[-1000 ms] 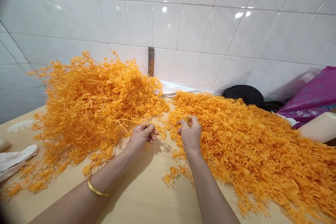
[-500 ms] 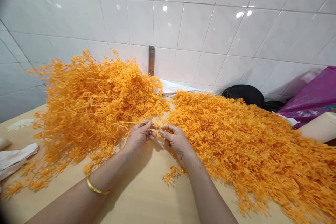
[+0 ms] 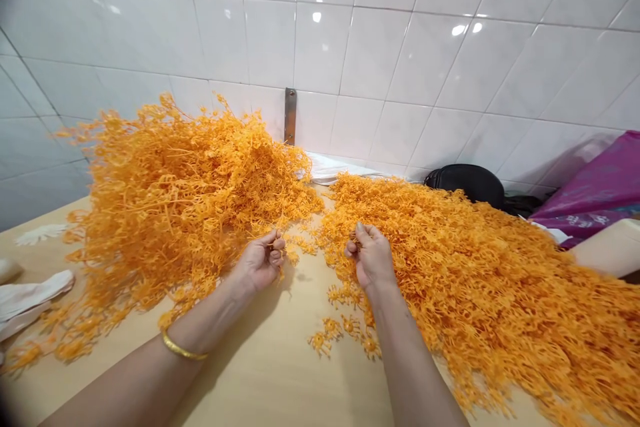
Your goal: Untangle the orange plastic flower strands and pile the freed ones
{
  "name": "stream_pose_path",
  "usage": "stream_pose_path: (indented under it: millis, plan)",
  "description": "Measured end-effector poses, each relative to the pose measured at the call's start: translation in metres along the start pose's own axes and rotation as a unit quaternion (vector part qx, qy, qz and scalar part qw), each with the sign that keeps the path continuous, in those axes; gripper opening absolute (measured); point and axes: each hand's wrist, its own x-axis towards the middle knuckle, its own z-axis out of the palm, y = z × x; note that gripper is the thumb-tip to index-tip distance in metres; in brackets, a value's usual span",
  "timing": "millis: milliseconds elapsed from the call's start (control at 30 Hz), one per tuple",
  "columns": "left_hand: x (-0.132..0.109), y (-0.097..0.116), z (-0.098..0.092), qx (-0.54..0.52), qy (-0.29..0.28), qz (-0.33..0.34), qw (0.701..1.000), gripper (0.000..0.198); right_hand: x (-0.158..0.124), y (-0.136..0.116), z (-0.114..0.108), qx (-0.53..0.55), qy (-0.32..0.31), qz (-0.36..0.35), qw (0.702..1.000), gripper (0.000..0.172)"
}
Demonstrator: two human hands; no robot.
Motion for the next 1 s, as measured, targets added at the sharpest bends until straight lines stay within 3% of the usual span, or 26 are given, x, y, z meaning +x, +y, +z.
stream_pose_path:
  millis: [67, 233, 433, 533, 667, 767, 833, 867, 933, 1000]
  plan:
    - [0.001, 0.000, -0.002, -0.012, -0.012, -0.012, 1.000, 0.019, -0.002, -0.003, 0.001, -0.006, -0.021, 0.029, 0.999, 0.027]
    - [0.003, -0.002, -0.003, -0.006, -0.033, -0.020, 0.999, 0.020, -0.020, 0.002, 0.016, -0.071, -0.196, 0.097, 0.973, 0.026]
    - [0.001, -0.005, 0.000, 0.028, -0.036, 0.031, 0.998, 0.018, -0.033, 0.014, 0.030, -0.155, -0.279, 0.112, 0.941, 0.035]
    - [-0.001, -0.006, 0.002, 0.041, -0.051, 0.031, 0.997, 0.017, -0.029, 0.017, 0.032, -0.133, -0.235, 0.068, 0.960, 0.031]
    - [-0.004, -0.006, 0.002, 0.074, -0.046, -0.012, 0.996, 0.017, -0.010, 0.012, 0.012, -0.085, -0.031, 0.004, 0.996, 0.030]
    - [-0.004, -0.007, 0.000, 0.133, -0.043, 0.009, 0.990, 0.017, 0.002, 0.003, -0.008, -0.152, 0.085, -0.055, 0.983, 0.031]
    - [-0.004, -0.010, 0.000, 0.187, -0.064, 0.055, 0.979, 0.018, 0.002, -0.002, -0.012, -0.299, 0.074, -0.112, 0.945, 0.032]
    - [-0.004, -0.013, 0.000, 0.219, -0.073, 0.078, 0.970, 0.019, 0.000, -0.005, -0.010, -0.383, 0.057, -0.140, 0.911, 0.032]
    - [-0.006, -0.018, 0.002, 0.301, -0.085, 0.116, 0.943, 0.022, -0.008, -0.008, -0.002, -0.531, 0.024, -0.197, 0.824, 0.028]
    - [-0.009, -0.023, 0.005, 0.403, -0.094, 0.175, 0.893, 0.026, -0.018, -0.010, 0.006, -0.633, 0.013, -0.247, 0.734, 0.022]
